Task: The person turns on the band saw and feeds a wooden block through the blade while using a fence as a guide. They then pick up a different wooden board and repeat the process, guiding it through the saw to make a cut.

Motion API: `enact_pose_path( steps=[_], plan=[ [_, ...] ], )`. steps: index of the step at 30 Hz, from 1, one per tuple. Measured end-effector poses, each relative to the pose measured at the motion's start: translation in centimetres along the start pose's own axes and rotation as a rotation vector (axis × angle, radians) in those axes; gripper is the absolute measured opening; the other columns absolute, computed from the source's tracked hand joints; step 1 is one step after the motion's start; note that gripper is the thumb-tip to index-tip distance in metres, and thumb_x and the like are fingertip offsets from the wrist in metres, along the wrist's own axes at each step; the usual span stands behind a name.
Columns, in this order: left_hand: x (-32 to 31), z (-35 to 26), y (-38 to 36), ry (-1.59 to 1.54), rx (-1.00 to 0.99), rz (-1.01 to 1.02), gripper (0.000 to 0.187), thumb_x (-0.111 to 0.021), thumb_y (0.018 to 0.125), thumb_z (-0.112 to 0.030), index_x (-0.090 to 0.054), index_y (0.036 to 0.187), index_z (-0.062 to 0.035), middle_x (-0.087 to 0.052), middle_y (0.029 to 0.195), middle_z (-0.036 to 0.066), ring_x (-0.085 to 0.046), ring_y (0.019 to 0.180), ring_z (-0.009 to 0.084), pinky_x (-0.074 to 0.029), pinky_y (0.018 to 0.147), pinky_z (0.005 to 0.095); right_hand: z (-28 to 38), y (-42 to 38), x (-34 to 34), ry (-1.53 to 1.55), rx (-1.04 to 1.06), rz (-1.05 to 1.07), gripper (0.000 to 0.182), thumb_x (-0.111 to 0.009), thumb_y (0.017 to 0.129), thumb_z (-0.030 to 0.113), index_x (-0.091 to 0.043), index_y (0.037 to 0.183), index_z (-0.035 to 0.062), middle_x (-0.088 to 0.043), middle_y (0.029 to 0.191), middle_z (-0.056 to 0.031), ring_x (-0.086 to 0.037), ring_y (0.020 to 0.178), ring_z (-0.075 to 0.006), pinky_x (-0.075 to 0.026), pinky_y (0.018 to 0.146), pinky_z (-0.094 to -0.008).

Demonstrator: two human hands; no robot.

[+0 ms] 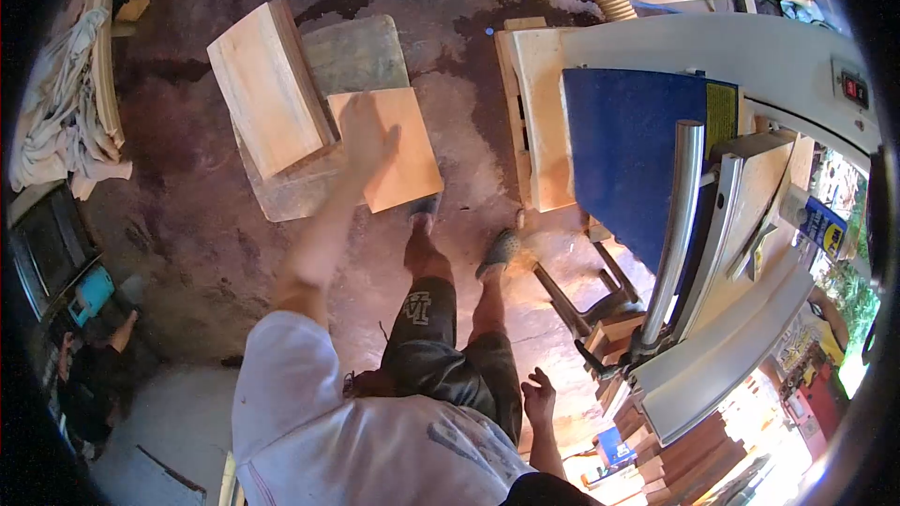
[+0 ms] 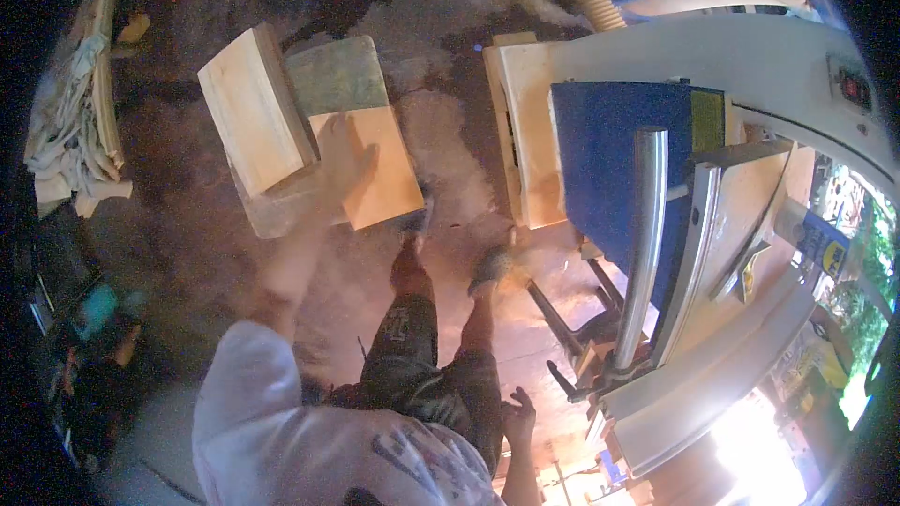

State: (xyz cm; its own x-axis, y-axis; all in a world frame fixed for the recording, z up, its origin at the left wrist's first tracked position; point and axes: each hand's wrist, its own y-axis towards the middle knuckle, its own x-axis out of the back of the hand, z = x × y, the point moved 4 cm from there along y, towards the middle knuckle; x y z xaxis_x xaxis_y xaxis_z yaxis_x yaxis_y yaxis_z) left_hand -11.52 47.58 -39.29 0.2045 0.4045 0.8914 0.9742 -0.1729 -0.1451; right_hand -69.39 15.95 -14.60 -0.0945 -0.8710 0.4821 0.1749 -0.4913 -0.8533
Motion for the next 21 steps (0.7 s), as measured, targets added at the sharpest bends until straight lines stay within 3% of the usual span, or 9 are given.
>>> enact_pose_path(
  steps=[1,5,8,9,10,11,12,16,21],
  plan=[
    [0.5,-0.5,-3.7,-0.085,0.061,-0.199,0.115,-0.093,0.071,-0.046,-0.035,0.154,0.0086,-0.043,0.152,0.032,-0.039,0.144,0.0458,-0.030,0.120,0.0544,0.6,0.8,-1.1,-0.081,0.074,-0.025,0.059,-0.071,0.089,0.010,-0.057,0.145,-0.0010,-0.071,0.124,-0.0188,-0.071,0.088,-0.0217,-0.059,0.075,-0.0345],
    [-10.0,6.5,-17.1,-0.379,0.855,-0.244,0.115,-0.090,0.077,-0.054,-0.035,0.153,0.0123,-0.050,0.148,0.032,-0.047,0.138,0.0459,-0.035,0.119,0.0508,4.8,5.5,-6.3,-0.380,0.473,-0.076,0.047,-0.074,0.090,0.019,-0.066,0.133,0.0010,-0.073,0.113,-0.0184,-0.072,0.100,-0.0290,-0.058,0.086,-0.0400],
    [-10.1,5.7,-19.8,-0.867,0.894,0.010,0.105,-0.085,0.084,-0.058,-0.043,0.147,0.0150,-0.065,0.128,0.027,-0.060,0.122,0.0375,-0.047,0.107,0.0464,19.5,10.4,-13.6,-0.298,0.483,-0.082,0.039,-0.070,0.093,0.029,-0.071,0.122,0.0016,-0.072,0.113,-0.0230,-0.069,0.106,-0.0410,-0.055,0.094,-0.0473],
    [-10.2,5.4,-19.7,-0.880,0.848,-0.013,0.101,-0.084,0.085,-0.058,-0.047,0.145,0.0145,-0.068,0.124,0.024,-0.064,0.115,0.0334,-0.051,0.101,0.0437,18.8,15.5,-17.2,-0.069,0.624,-0.035,0.043,-0.068,0.095,0.030,-0.069,0.130,0.0040,-0.071,0.122,-0.0249,-0.067,0.116,-0.0416,-0.052,0.100,-0.0484],
    [-10.1,5.4,-19.9,-0.890,0.806,-0.032,0.098,-0.083,0.086,-0.058,-0.050,0.143,0.0139,-0.070,0.119,0.022,-0.067,0.108,0.0293,-0.055,0.095,0.0410,22.6,19.8,-20.0,-0.321,0.897,-0.084,0.055,-0.071,0.095,0.028,-0.061,0.141,0.0010,-0.065,0.137,-0.0260,-0.062,0.130,-0.0393,-0.047,0.109,-0.0477],
    [-10.4,5.7,-19.9,-0.974,0.911,0.009,0.093,-0.082,0.088,-0.057,-0.053,0.142,0.0118,-0.070,0.118,0.020,-0.067,0.102,0.0253,-0.056,0.090,0.0385,26.1,22.8,-22.8,-0.160,0.673,0.034,0.067,-0.073,0.095,0.029,-0.052,0.149,-0.0039,-0.058,0.148,-0.0279,-0.055,0.138,-0.0395,-0.042,0.116,-0.0467],
    [-10.1,5.9,-19.5,-1.056,1.015,0.048,0.088,-0.082,0.089,-0.056,-0.055,0.141,0.0097,-0.070,0.118,0.017,-0.066,0.097,0.0213,-0.056,0.086,0.0360,27.6,29.6,-25.9,-0.128,0.800,0.111,0.074,-0.075,0.095,0.034,-0.049,0.149,-0.0081,-0.052,0.152,-0.0308,-0.050,0.144,-0.0391,-0.038,0.120,-0.0449],
    [-3.9,2.6,-18.1,-1.145,1.068,0.252,0.074,-0.082,0.090,-0.051,-0.063,0.137,0.0030,-0.070,0.114,0.009,-0.059,0.080,0.0088,-0.055,0.070,0.0278,39.5,28.8,-30.3,-0.293,0.409,0.345,0.070,-0.084,0.089,0.041,-0.063,0.132,-0.0105,-0.071,0.122,-0.0240,-0.069,0.112,-0.0301,-0.053,0.101,-0.0396],
    [4.1,-0.6,-20.3,-1.259,1.078,0.263,0.064,-0.082,0.092,-0.041,-0.065,0.133,0.0054,-0.072,0.124,0.013,-0.068,0.108,0.0226,-0.057,0.091,0.0357,37.5,21.0,-25.3,0.122,0.409,0.556,0.061,-0.090,0.083,0.039,-0.072,0.120,-0.0055,-0.077,0.103,-0.0141,-0.073,0.092,-0.0230,-0.057,0.086,-0.0360]
  ],
)
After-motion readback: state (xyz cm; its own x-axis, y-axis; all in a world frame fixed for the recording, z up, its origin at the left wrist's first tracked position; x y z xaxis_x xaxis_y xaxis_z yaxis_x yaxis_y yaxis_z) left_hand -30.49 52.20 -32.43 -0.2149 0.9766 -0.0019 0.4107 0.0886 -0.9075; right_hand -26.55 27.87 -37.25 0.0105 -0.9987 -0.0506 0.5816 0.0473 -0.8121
